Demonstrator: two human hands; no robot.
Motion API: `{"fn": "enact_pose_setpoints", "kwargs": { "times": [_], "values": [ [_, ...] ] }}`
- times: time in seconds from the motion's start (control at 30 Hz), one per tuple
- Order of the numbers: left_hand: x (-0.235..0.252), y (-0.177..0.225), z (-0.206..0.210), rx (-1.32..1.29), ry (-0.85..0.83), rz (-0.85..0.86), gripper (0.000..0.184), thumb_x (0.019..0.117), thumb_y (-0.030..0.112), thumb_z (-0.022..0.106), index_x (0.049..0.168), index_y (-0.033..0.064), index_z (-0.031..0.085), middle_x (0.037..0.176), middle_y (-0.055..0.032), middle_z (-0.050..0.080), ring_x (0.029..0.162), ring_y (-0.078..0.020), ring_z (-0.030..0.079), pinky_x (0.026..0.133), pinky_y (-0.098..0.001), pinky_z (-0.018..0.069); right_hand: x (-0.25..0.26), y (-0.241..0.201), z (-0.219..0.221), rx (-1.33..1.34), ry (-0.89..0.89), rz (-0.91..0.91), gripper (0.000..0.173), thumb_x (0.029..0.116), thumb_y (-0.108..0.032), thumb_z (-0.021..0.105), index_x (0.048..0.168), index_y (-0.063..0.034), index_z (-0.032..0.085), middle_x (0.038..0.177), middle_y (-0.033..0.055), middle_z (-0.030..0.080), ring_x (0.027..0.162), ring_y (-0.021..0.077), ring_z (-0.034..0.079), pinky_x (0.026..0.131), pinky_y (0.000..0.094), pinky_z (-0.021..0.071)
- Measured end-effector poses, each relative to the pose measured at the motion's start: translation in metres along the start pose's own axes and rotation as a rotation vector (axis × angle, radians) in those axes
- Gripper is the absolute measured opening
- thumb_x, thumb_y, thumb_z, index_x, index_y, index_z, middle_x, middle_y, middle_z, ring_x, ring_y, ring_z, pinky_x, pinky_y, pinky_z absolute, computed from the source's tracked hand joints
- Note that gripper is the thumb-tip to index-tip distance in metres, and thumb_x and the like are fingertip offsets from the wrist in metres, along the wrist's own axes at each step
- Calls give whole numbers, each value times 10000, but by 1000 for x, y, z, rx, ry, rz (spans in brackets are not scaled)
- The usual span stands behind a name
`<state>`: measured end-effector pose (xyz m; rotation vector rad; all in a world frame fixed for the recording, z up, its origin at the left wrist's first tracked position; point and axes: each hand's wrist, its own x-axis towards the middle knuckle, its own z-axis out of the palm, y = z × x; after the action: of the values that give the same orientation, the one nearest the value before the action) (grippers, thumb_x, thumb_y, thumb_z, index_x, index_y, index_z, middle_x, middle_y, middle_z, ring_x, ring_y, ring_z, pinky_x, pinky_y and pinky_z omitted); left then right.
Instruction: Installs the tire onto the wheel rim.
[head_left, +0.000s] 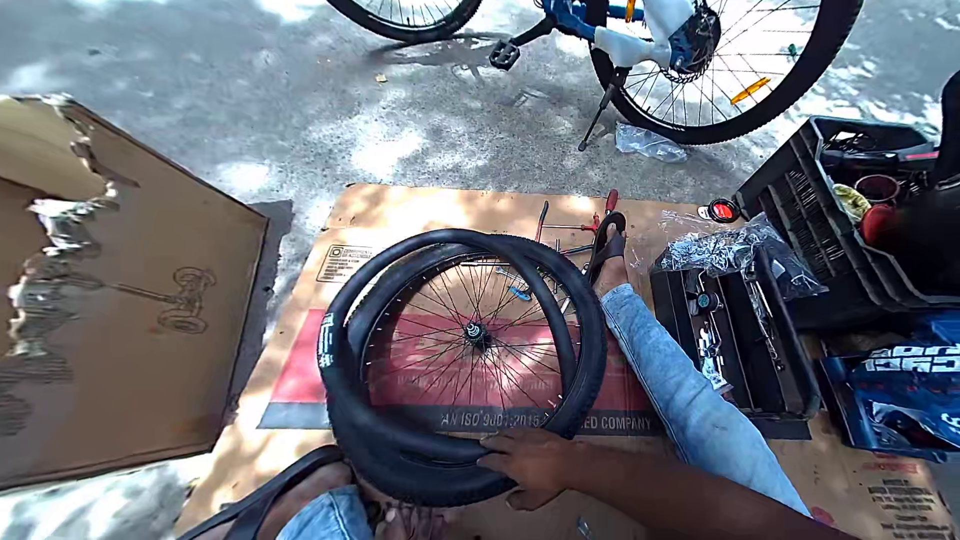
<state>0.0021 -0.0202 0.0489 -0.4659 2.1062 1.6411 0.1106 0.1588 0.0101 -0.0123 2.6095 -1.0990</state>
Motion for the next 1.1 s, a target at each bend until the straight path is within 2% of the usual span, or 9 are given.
{"fn": "enact_pose_setpoints", "kwargs": {
  "times": [0.13, 0.23, 0.33, 0.5, 0.7, 0.77, 0.87, 1.0, 1.1],
  "values": [
    [7, -20, -5, 628, -150, 641, 938, 922, 408, 709, 1532, -138, 250, 1578, -373, 278, 1485, -447, 313, 1222, -514, 293, -25, 47, -35, -245, 174, 64, 483, 987, -320, 629, 1449, -188, 570, 1486, 117, 555, 1453, 321, 438, 1254, 531, 263],
    [-34, -32, 43, 1050, -426, 951, 1211, 670, 748, 789, 1496, -61, 428, 1551, -339, 380, 1446, -522, 357, 1187, -680, 256, -36, 102, -68, -438, 128, 114, 434, 1022, -421, 570, 1370, -171, 644, 1445, 85, 603, 1468, 296, 426, 1274, 551, 198],
    [-58, -78, 95, 1277, -528, 1080, 1228, 582, 662, 869, 1539, 29, 428, 1523, -270, 465, 1398, -458, 459, 1156, -682, 281, -29, 119, -82, -530, 10, 18, 401, 1009, -471, 574, 1265, -195, 710, 1326, 87, 658, 1391, 323, 498, 1265, 569, 216],
    [-33, -100, 109, 1433, -520, 866, 870, 704, 207, 869, 1492, 99, 516, 1294, -264, 618, 1134, -446, 626, 983, -626, 466, -20, 106, -49, -440, -91, 25, 237, 1002, -290, 639, 1092, -91, 729, 1212, 153, 673, 1165, 358, 611, 1032, 551, 457],
    [34, -83, 21, 1577, -547, 920, 656, 767, 71, 766, 1402, 139, 617, 1303, -251, 622, 1289, -470, 541, 1174, -673, 273, -6, 75, 6, -238, 15, -64, 381, 928, -77, 665, 1293, -185, 679, 1295, 94, 666, 1273, 329, 572, 1145, 544, 379],
    [45, -71, 5, 1745, -533, 845, 898, 667, 294, 889, 1468, 104, 530, 1447, -240, 534, 1426, -455, 411, 1177, -679, 241, -5, 78, 6, -301, 40, -82, 486, 952, -32, 616, 1353, -303, 654, 1323, 69, 652, 1297, 310, 554, 1187, 565, 332],
    [44, -67, 17, 1903, -492, 736, 1191, 612, 519, 911, 1540, -12, 388, 1546, -283, 423, 1465, -451, 364, 1225, -617, 188, -2, 99, 3, -335, 89, 46, 339, 1013, -124, 573, 1265, -301, 715, 1359, 86, 620, 1273, 310, 556, 1093, 533, 424],
    [69, -86, 24, 1904, -571, 794, 903, 730, 336, 868, 1482, 17, 482, 1414, -298, 536, 1359, -466, 485, 1217, -583, 261, 5, 89, 41, -224, -8, 216, 262, 1046, -203, 528, 1222, -112, 698, 1334, 161, 624, 1272, 366, 563, 1085, 563, 436],
    [96, -72, 17, 1957, -854, 772, 850, 835, 416, 790, 1517, 49, 438, 1437, -243, 531, 1369, -416, 483, 1214, -541, 287, -3, 73, 86, -158, 50, 281, 841, 892, -734, 569, 1539, -210, 456, 1559, 183, 456, 1497, 367, 358, 1259, 585, 195]
  ]
}}
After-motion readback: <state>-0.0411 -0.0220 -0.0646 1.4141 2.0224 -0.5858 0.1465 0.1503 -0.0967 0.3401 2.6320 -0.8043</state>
